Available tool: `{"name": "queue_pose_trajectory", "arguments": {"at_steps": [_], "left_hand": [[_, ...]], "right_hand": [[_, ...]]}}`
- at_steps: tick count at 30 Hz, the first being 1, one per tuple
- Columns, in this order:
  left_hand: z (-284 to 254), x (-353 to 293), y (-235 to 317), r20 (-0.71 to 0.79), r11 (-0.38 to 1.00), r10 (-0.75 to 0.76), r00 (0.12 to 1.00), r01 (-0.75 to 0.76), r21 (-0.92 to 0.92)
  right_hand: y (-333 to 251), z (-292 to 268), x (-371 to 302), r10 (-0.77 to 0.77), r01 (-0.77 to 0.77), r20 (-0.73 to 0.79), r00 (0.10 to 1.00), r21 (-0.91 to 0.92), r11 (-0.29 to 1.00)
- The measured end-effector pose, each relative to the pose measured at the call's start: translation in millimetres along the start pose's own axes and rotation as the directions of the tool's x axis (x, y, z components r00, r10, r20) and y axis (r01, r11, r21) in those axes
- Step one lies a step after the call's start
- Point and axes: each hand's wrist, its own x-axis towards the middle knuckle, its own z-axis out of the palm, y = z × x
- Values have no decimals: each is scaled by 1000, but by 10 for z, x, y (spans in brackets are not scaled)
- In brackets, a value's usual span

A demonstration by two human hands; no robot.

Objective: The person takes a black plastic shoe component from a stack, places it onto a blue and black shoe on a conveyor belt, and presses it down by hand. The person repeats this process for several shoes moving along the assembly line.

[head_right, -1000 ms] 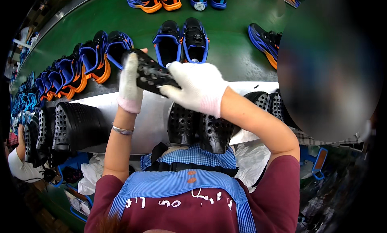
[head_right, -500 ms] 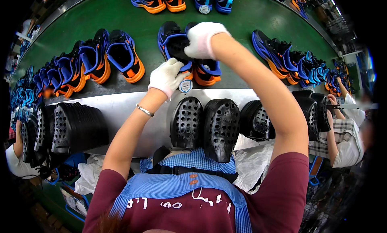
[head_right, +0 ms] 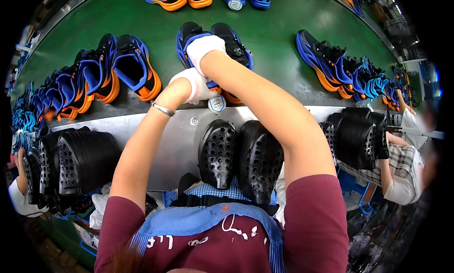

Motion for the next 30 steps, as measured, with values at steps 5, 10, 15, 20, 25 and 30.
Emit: {"name": "queue_pose_trajectory", "arguments": {"at_steps": [5,10,15,20,25,30], "left_hand": [[80,11,-42,-58,991,70,996,-63,120],[87,-109,-35,-121,990,94,988,-81,114],[2,-59,32,31,997,-1,1000,-2,81],[-50,-225,88,-51,995,87,995,-90,-53],[-167,-493,-93,-122,975,201,972,-187,118],[-428,-582,128,-428,950,306,850,-243,195]], "right_hand": [[-49,-38,-32,7,-7,22,1000,-6,1000],[-81,-68,-74,1,3,67,998,-55,998],[-75,-93,-81,-41,42,26,999,-25,999],[195,-73,-307,-129,155,-119,985,250,956],[335,-209,-1450,-226,386,-421,879,346,855],[596,-54,-2607,-49,290,-408,912,554,780]]}}
